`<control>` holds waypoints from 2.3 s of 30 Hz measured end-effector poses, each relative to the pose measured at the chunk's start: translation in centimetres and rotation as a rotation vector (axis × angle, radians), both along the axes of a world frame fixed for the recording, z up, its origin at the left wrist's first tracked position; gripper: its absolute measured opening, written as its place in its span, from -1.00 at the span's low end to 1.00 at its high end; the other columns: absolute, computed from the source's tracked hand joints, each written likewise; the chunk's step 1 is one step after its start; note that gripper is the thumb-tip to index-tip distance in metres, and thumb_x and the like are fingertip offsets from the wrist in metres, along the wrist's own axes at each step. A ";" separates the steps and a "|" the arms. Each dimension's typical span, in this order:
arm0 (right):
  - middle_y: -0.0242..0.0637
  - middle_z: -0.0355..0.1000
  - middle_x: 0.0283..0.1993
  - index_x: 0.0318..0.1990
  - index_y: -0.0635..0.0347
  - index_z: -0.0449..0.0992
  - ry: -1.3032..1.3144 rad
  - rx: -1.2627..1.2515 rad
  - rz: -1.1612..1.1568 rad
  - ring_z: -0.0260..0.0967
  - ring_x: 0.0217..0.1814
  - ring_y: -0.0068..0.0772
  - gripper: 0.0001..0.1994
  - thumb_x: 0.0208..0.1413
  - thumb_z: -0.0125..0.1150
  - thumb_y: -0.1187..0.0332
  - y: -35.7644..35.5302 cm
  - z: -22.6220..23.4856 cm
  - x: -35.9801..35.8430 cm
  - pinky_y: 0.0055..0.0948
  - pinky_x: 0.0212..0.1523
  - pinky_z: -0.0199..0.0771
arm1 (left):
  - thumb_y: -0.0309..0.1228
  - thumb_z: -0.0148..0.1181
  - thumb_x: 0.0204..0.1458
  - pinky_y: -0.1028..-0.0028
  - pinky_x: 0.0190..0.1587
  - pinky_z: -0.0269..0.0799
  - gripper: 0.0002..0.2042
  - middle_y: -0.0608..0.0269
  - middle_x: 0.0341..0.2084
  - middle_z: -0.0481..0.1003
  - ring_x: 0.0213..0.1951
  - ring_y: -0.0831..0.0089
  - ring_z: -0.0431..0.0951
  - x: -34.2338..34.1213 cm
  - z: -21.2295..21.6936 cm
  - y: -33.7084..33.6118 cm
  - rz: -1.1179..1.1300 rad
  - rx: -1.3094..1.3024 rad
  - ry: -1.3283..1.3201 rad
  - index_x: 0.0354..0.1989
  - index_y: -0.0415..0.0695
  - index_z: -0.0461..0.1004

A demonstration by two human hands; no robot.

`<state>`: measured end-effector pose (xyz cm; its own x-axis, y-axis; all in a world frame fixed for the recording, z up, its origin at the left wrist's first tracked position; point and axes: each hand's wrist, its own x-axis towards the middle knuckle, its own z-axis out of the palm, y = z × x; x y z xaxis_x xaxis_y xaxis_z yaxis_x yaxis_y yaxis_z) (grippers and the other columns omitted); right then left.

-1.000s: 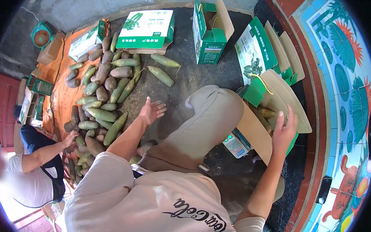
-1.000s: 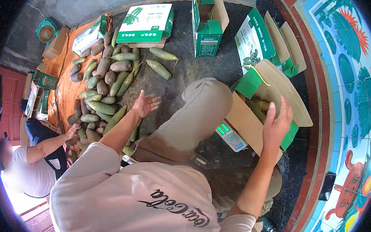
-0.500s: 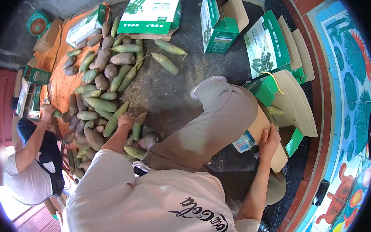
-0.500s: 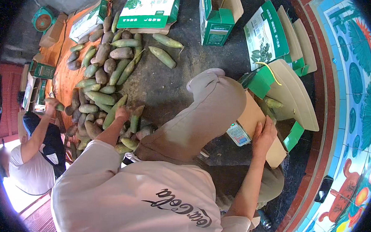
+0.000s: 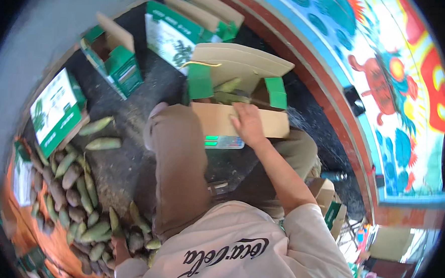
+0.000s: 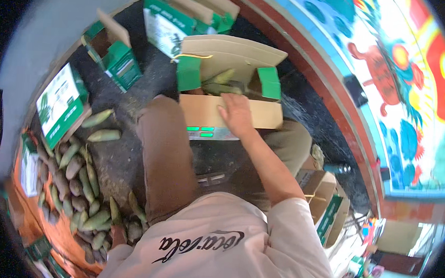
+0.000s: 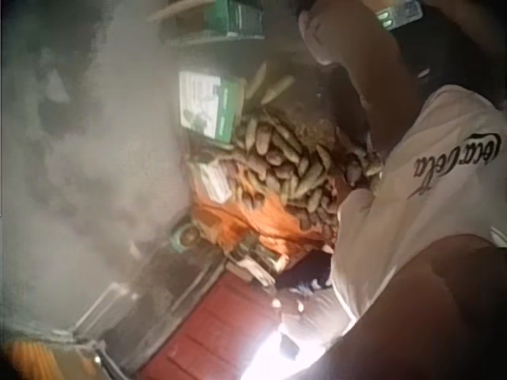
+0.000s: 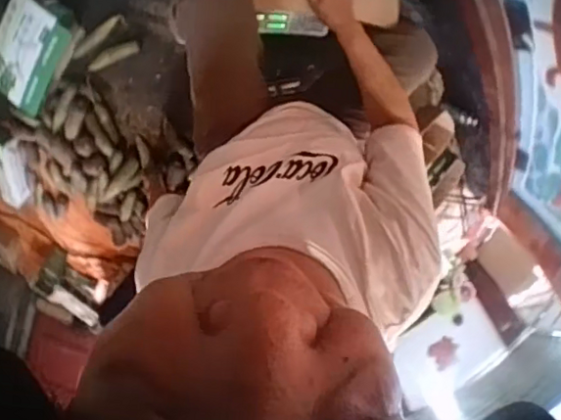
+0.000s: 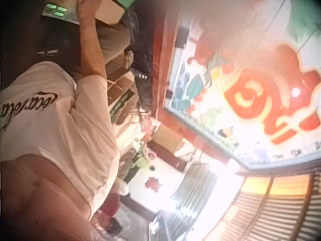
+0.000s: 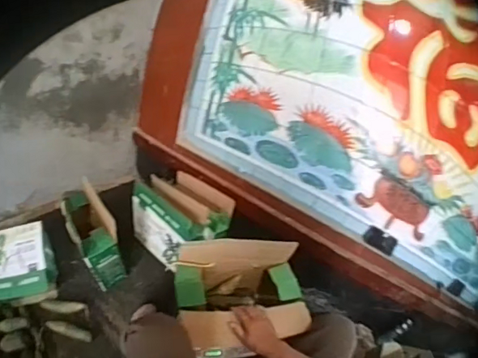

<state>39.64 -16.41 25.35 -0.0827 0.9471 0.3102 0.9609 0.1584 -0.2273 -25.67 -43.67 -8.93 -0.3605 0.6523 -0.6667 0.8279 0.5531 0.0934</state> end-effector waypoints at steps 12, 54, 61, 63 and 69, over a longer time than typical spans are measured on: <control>-0.19 0.33 -0.03 0.04 0.18 0.35 -0.014 0.010 -0.064 0.19 0.11 -0.17 -0.59 0.08 0.08 0.17 -0.5 0.4 0.8 -0.16 0.22 0.00 | -0.14 0.14 0.03 0.18 0.01 0.33 -0.58 0.11 -0.07 0.46 -0.07 0.13 0.46 2.8 3.9 -1.5 0.733 -0.043 -0.524 -0.02 -0.15 0.41; -0.10 0.34 0.01 -0.01 0.24 0.41 0.150 0.216 -0.086 0.20 0.14 -0.15 -0.56 -0.04 0.18 0.19 -0.7 -1.7 0.4 -0.06 0.26 -0.02 | -0.52 0.26 -0.15 0.34 0.08 0.30 -0.56 0.00 -0.06 0.43 0.01 0.12 0.42 46.3 47.8 35.5 -0.868 1.171 -0.572 -0.01 -0.22 0.39; -0.13 0.33 0.00 -0.01 0.22 0.37 0.137 0.205 -0.080 0.21 0.12 -0.14 -0.56 -0.05 0.20 0.23 -0.4 -1.3 -0.2 -0.04 0.24 0.01 | -0.45 0.20 -0.08 0.29 -0.01 0.36 -0.68 -0.06 -0.16 0.47 -0.07 0.08 0.47 28.0 39.5 32.2 -0.346 1.105 -0.328 -0.11 -0.25 0.45; -0.13 0.33 0.01 -0.01 0.23 0.37 0.130 0.216 -0.079 0.20 0.14 -0.14 -0.57 -0.04 0.20 0.25 -0.3 -1.4 0.1 -0.04 0.25 -0.01 | -0.38 0.21 -0.09 0.26 -0.04 0.38 -0.68 -0.06 -0.19 0.49 -0.10 0.05 0.48 23.1 34.6 29.2 -0.299 0.912 -0.165 -0.13 -0.22 0.47; -0.11 0.32 0.06 0.03 0.22 0.37 0.076 0.187 -0.059 0.19 0.17 -0.11 -0.57 -0.02 0.17 0.28 -0.5 -1.4 -0.1 -0.04 0.28 -0.03 | -0.13 0.13 -0.05 0.24 0.08 0.32 -0.55 -0.04 -0.05 0.43 0.03 0.11 0.41 12.7 18.6 16.1 -0.237 0.119 0.039 0.00 -0.09 0.44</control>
